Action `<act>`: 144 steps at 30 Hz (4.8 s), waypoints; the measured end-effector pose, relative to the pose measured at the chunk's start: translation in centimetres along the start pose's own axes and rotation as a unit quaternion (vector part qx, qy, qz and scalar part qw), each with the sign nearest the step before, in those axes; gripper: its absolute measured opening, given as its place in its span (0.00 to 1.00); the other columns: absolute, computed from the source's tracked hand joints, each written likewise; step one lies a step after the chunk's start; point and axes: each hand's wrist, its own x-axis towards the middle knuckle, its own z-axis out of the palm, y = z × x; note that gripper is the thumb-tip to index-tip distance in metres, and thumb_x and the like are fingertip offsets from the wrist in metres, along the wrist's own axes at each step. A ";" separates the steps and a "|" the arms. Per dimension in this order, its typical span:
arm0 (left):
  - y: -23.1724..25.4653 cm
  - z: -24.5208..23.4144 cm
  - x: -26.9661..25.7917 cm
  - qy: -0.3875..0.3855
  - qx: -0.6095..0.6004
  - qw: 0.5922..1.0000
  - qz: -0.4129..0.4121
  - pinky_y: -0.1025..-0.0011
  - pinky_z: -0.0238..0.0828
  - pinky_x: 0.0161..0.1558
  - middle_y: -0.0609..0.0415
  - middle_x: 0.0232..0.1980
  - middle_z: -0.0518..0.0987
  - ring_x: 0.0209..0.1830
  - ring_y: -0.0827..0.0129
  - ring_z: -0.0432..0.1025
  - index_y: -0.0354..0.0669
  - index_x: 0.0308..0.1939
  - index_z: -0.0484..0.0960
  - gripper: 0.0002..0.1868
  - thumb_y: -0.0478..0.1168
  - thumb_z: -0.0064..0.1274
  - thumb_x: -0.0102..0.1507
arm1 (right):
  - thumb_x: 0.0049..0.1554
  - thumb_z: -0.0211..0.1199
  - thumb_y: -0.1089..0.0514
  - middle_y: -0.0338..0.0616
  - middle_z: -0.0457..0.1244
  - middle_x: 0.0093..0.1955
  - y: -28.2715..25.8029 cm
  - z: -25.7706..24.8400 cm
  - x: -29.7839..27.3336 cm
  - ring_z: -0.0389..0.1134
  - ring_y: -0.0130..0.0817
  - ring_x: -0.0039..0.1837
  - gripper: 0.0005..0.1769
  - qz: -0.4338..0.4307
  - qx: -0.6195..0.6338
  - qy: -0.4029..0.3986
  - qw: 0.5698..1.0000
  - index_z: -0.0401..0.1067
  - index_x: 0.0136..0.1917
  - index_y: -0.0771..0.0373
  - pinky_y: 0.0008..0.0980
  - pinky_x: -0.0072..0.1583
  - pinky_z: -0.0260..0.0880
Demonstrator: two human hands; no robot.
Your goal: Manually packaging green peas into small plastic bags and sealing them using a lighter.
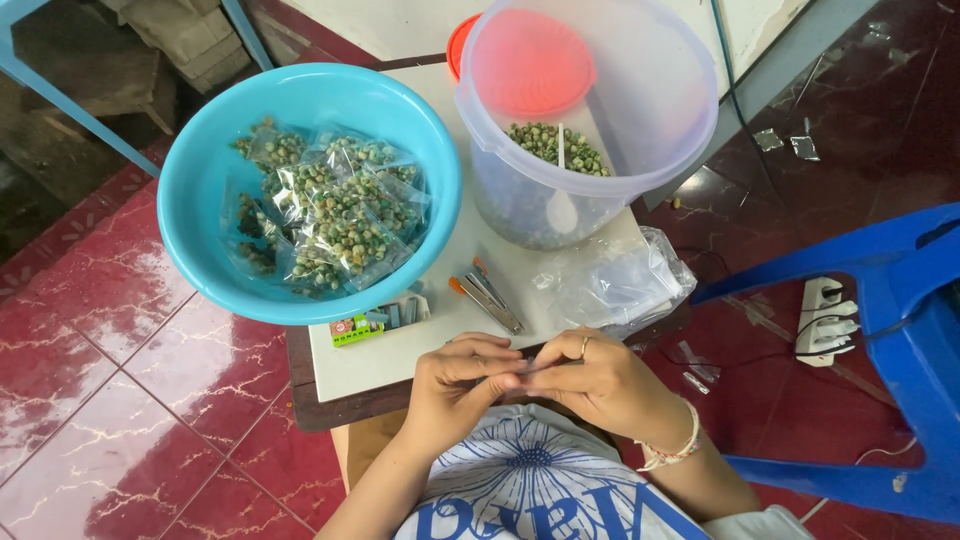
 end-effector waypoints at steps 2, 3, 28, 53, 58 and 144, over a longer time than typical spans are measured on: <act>-0.1 -0.2 0.3 0.014 -0.011 1.000 0.000 0.64 0.79 0.58 0.54 0.43 0.88 0.52 0.60 0.81 0.51 0.41 0.90 0.06 0.42 0.65 0.61 | 0.58 0.69 0.61 0.40 0.68 0.47 0.2 -0.5 0.1 0.71 0.34 0.46 0.09 -0.012 -0.006 -0.014 1.000 0.81 0.53 0.53 0.34 0.51 0.69; -0.1 -0.3 0.5 0.028 -0.021 0.999 0.000 0.65 0.80 0.57 0.54 0.43 0.88 0.51 0.61 0.80 0.51 0.40 0.90 0.05 0.43 0.64 0.61 | 0.57 0.70 0.62 0.41 0.68 0.47 0.3 -0.8 0.2 0.70 0.35 0.45 0.08 -0.026 -0.012 -0.029 0.999 0.81 0.51 0.54 0.36 0.50 0.69; -3.1 -2.4 3.3 -0.009 -0.149 0.985 0.083 0.70 0.80 0.46 0.53 0.43 0.86 0.41 0.65 0.80 0.46 0.45 0.88 0.07 0.41 0.64 0.64 | 0.46 0.75 0.47 0.26 0.70 0.59 21.3 -7.4 25.3 0.69 0.29 0.62 0.26 0.222 -0.390 -0.635 0.628 0.81 0.60 0.34 0.35 0.60 0.71; -4.0 -2.3 3.0 0.002 -0.165 0.986 0.039 0.73 0.81 0.45 0.51 0.42 0.85 0.40 0.66 0.80 0.45 0.45 0.89 0.07 0.40 0.64 0.64 | 0.61 0.63 0.60 0.45 0.71 0.48 21.1 -6.7 25.9 0.71 0.43 0.47 0.07 0.288 -0.381 -0.516 0.711 0.81 0.50 0.60 0.39 0.47 0.69; -4.0 -2.3 2.8 0.004 -0.168 0.985 0.029 0.73 0.81 0.46 0.51 0.43 0.85 0.41 0.67 0.80 0.44 0.45 0.89 0.07 0.40 0.63 0.64 | 0.60 0.66 0.55 0.39 0.72 0.40 18.1 -7.5 25.6 0.71 0.33 0.43 0.07 0.302 -0.272 -0.530 0.744 0.82 0.50 0.53 0.35 0.49 0.71; -0.3 0.4 9.5 0.162 0.128 0.949 0.239 0.72 0.69 0.34 0.56 0.27 0.73 0.25 0.70 0.69 0.43 0.33 0.80 0.13 0.47 0.55 0.68 | 0.48 0.59 0.69 0.44 0.73 0.44 11.8 -17.1 20.6 0.74 0.47 0.49 0.26 0.208 -0.492 -0.345 0.772 0.82 0.52 0.42 0.44 0.44 0.72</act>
